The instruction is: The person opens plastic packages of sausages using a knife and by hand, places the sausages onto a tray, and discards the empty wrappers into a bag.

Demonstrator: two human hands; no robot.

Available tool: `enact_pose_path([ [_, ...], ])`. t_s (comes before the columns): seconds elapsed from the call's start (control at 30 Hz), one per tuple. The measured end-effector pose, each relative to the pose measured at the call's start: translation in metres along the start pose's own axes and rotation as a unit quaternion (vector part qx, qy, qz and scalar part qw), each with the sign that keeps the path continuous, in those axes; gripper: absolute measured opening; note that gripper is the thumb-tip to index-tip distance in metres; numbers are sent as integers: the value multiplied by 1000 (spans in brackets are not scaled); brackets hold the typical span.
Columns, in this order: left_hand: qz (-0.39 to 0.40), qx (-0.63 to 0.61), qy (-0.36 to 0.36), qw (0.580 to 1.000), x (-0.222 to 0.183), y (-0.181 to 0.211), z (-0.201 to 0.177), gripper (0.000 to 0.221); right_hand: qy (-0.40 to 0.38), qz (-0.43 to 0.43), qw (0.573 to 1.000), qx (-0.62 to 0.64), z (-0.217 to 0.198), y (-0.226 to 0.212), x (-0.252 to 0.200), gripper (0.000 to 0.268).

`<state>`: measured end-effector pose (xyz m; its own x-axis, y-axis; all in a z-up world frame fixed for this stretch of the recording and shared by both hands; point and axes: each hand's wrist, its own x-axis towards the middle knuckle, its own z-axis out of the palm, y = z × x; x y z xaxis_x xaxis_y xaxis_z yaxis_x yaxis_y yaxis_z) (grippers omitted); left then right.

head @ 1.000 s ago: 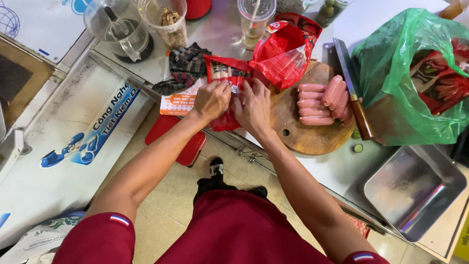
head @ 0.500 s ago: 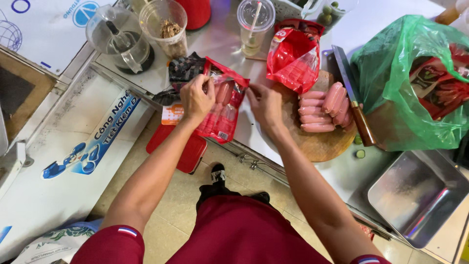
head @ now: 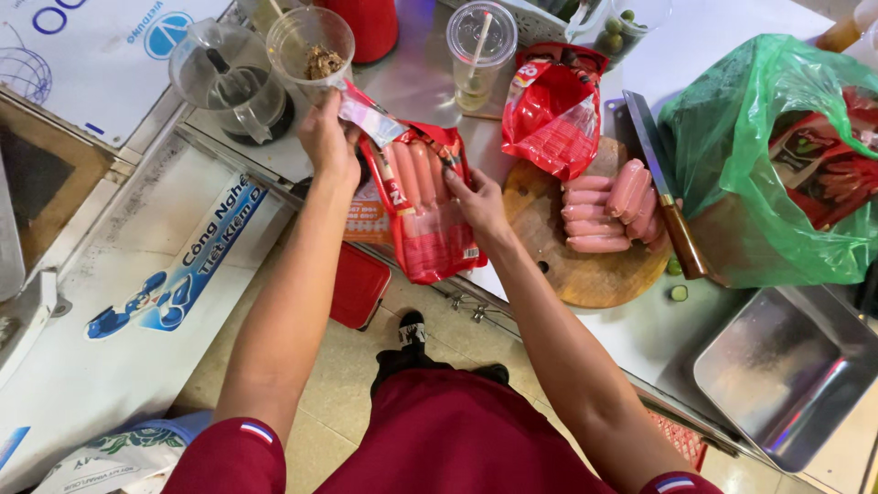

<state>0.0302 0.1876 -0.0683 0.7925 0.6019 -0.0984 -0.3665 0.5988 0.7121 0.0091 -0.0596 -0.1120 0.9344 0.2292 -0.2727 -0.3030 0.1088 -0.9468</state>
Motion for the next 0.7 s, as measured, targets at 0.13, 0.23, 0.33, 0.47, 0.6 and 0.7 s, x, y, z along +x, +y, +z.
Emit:
enact_pose_path([
  [0.13,36,302,-15,952,-39,0,18,48,49,-45,997,-30,-9,-12,7,36],
  [0.23,103,436,-76,891,-64,-13,19,84,35,-108,993,-42,-12,-13,11,35],
  [0.33,96,422,-69,899,-61,-41,8,46,29,-115,988,-99,-14,-11,14,35],
  [0.47,-51,284,-25,957,-38,-72,-13,16,35,-113,989,-90,-17,-15,18,36],
  [0.6,-113,279,-24,953,-27,-72,-20,5,-10,-133,985,-105,-21,-43,15,34],
  [0.7,-92,154,-142,974,-29,-69,-14,7,-24,-227,971,-70,-4,-65,9,36],
])
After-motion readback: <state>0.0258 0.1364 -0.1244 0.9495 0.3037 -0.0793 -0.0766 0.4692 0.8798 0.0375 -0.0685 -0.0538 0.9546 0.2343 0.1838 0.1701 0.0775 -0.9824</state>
